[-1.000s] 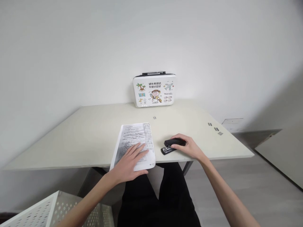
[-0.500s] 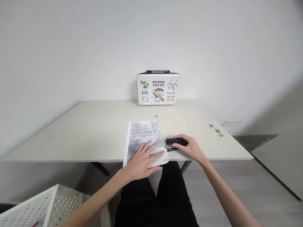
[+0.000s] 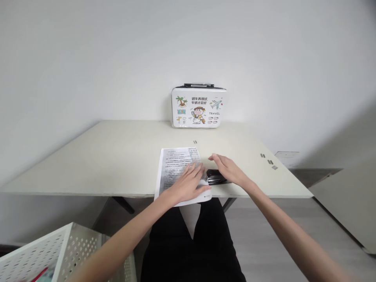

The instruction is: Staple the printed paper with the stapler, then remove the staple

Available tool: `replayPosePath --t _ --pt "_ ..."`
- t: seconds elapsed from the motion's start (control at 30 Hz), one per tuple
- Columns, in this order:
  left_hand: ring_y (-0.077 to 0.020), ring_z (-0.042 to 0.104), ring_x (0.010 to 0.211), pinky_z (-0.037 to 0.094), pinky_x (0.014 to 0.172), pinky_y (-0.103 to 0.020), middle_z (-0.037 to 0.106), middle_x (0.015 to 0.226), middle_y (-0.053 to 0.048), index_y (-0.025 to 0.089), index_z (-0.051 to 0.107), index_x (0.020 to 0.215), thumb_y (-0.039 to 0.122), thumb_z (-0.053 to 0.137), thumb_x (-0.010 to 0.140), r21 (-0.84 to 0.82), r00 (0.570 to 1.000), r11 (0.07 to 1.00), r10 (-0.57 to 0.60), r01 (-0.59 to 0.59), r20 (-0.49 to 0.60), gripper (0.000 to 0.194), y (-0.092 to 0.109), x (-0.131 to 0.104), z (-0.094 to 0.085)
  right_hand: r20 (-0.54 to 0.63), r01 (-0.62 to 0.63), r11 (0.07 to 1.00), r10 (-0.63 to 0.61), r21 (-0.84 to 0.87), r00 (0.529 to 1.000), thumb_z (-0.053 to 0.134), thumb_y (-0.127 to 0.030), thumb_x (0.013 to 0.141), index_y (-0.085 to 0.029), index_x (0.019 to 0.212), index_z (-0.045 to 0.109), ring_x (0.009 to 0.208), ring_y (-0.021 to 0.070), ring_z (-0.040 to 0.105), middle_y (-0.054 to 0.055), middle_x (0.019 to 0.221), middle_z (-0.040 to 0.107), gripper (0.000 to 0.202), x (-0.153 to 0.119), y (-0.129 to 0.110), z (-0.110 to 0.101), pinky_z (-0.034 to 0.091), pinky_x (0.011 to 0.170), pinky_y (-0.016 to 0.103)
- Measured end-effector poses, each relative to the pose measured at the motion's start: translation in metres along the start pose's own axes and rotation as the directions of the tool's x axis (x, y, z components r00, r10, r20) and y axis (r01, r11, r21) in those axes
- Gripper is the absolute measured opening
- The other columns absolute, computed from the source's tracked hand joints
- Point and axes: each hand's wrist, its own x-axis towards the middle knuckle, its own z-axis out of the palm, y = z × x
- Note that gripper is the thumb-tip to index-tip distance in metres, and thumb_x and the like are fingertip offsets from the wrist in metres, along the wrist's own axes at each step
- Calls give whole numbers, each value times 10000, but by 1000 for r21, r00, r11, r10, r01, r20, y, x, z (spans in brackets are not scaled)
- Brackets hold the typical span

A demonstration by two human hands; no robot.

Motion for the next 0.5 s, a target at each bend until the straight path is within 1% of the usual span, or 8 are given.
replayPosePath --t 0.1,0.2,0.27,0.37,0.43,0.5 --pt "-352 22 1642 52 1332 -566 194 1767 -152 182 202 1704 715 388 1045 23 1000 1000 7 -8 29 868 -1 8 7 74 15 999 -12 -44 997 328 -688 1052 -269 1046 757 1212 324 666 100 1186 774 600 12 -5 9 451 1084 449" --pt "-366 29 1642 41 1326 -581 146 1779 -140 193 182 1708 693 347 1062 28 1000 1000 2 -3 30 833 -1 9 11 151 47 997 -37 -68 988 340 -685 1052 -286 1066 753 1173 310 672 83 1135 773 574 16 -4 16 472 1043 441" --pt "-371 10 1642 43 1324 -584 109 1785 -132 200 166 1711 693 341 1063 26 1000 1000 -1 0 31 833 -2 9 12 189 74 994 -56 -86 980 333 -663 1062 -304 1089 748 1204 309 657 74 1144 769 549 16 -1 19 476 1034 444" --pt "-367 -16 1643 50 1324 -570 86 1791 -113 219 136 1718 703 356 1054 13 1000 1000 8 -8 29 850 -4 10 13 218 84 989 -56 -122 974 333 -619 1071 -308 1071 748 1244 320 638 75 1177 762 519 16 3 21 470 1045 466" --pt "-359 -9 1646 49 1326 -561 80 1794 -98 235 122 1721 703 369 1050 11 1000 1000 25 -25 18 854 -6 11 15 225 88 987 -57 -135 973 351 -605 1069 -304 1044 748 1228 319 646 74 1172 762 498 16 2 22 478 1039 468" --pt "-349 9 1649 52 1326 -563 88 1795 -86 250 115 1721 697 377 1051 15 999 999 44 -44 1 847 -9 12 18 237 98 985 -62 -145 970 349 -590 1073 -302 1056 739 1211 303 653 67 1189 756 486 15 0 22 485 1031 454"
